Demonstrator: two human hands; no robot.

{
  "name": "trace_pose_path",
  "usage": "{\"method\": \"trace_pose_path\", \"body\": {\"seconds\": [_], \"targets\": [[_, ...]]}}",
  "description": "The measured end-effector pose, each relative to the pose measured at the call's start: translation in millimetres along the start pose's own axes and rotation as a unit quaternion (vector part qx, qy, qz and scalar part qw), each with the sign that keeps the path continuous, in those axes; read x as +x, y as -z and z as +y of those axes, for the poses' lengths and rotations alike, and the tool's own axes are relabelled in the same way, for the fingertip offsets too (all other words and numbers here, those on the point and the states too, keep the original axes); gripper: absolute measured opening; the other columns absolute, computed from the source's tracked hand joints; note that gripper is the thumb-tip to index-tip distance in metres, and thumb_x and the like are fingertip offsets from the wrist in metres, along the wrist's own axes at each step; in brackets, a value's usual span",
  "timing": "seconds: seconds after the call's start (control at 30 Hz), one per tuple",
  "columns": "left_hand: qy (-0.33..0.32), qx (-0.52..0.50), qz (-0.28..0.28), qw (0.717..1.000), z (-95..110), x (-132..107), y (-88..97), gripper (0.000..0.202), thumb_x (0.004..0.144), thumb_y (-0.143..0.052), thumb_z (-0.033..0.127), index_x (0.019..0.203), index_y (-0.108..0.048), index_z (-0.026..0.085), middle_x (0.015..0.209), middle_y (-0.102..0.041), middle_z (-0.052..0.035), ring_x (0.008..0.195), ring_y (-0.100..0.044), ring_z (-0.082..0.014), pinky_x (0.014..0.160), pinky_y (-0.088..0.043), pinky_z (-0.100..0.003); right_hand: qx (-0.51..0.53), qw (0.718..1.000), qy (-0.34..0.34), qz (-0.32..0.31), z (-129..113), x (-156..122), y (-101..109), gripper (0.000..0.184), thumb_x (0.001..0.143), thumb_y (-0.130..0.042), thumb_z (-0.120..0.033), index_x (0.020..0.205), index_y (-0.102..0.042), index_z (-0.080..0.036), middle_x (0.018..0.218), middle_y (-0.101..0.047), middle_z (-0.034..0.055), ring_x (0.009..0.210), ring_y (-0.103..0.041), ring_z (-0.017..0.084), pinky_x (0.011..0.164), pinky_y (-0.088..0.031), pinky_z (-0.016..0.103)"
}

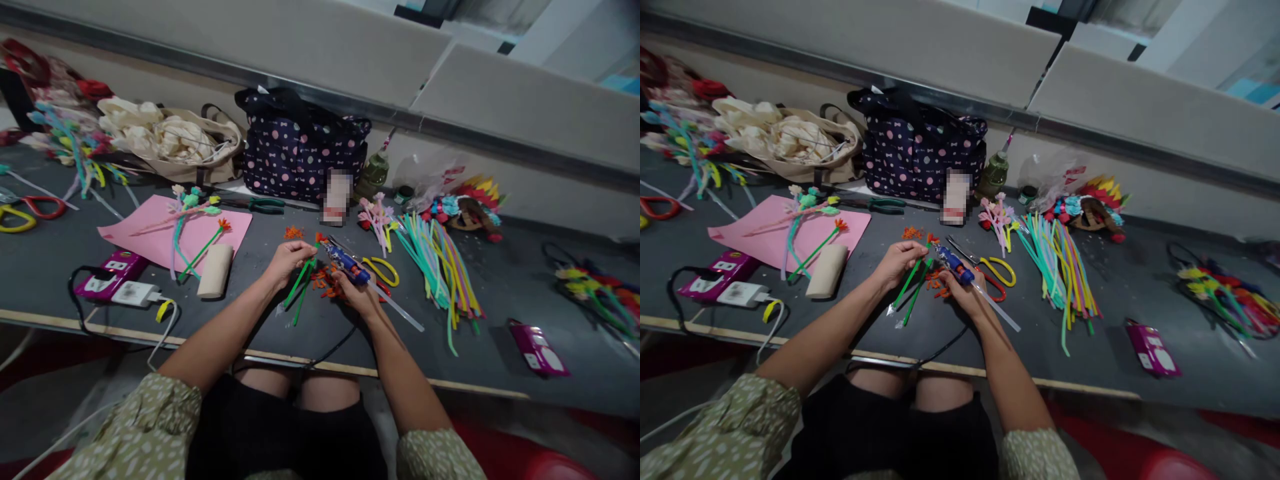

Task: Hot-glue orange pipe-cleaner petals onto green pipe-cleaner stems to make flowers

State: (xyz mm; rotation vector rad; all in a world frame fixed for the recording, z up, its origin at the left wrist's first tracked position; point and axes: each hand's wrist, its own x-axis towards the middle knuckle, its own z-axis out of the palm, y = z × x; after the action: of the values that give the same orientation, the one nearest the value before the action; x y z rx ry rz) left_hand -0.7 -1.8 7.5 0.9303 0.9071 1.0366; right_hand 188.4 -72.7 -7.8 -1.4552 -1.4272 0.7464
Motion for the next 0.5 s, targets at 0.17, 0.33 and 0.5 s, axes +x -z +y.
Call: {"method": "trace_pose_path", "body": {"seconds": [0.17,0.33,0.5], "targets": [[-0.003,-0.003,-0.001,1.000,-0.9,0.4,0.0,0.033,0.056,-0.087,0.040,0.067,-0.070,0.014,0.062,-0.062,-0.0004,0.048,-0.040,-0.0042,0.046,-0.026,-0.019,-0.010,1.000,0.009,0.000,-1.0,0.0,1.6,0.031,0.078,-0.072,-0.054,0.078,-0.067,-0.024,0.063,-0.065,-0.0005,0.055,-0.059,0.016,0.051,-0.049,0.028],[-0.002,0.001,-0.002,1.000,-0.6,0.4,0.2,0.033,0.056,-0.087,0.041,0.068,-0.071,0.014,0.062,-0.062,-0.0007,0.048,-0.041,-0.0048,0.046,-0.027,-0.019,-0.022,0.999,0.029,0.004,-3.0,0.1,2.6,0.029,0.079,-0.071,-0.053,0.079,-0.068,-0.025,0.066,-0.066,0.0001,0.058,-0.059,0.017,0.052,-0.049,0.029],[-0.003,0.003,0.000,1.000,-0.8,0.8,0.4,0.032,0.057,-0.086,0.041,0.068,-0.071,0.015,0.062,-0.062,-0.0002,0.047,-0.041,-0.0049,0.046,-0.028,-0.020,-0.039,0.999,0.029,0.005,-5.0,0.4,3.3,0.029,0.078,-0.071,-0.053,0.078,-0.068,-0.025,0.068,-0.066,0.0005,0.059,-0.060,0.017,0.056,-0.051,0.031]]}}
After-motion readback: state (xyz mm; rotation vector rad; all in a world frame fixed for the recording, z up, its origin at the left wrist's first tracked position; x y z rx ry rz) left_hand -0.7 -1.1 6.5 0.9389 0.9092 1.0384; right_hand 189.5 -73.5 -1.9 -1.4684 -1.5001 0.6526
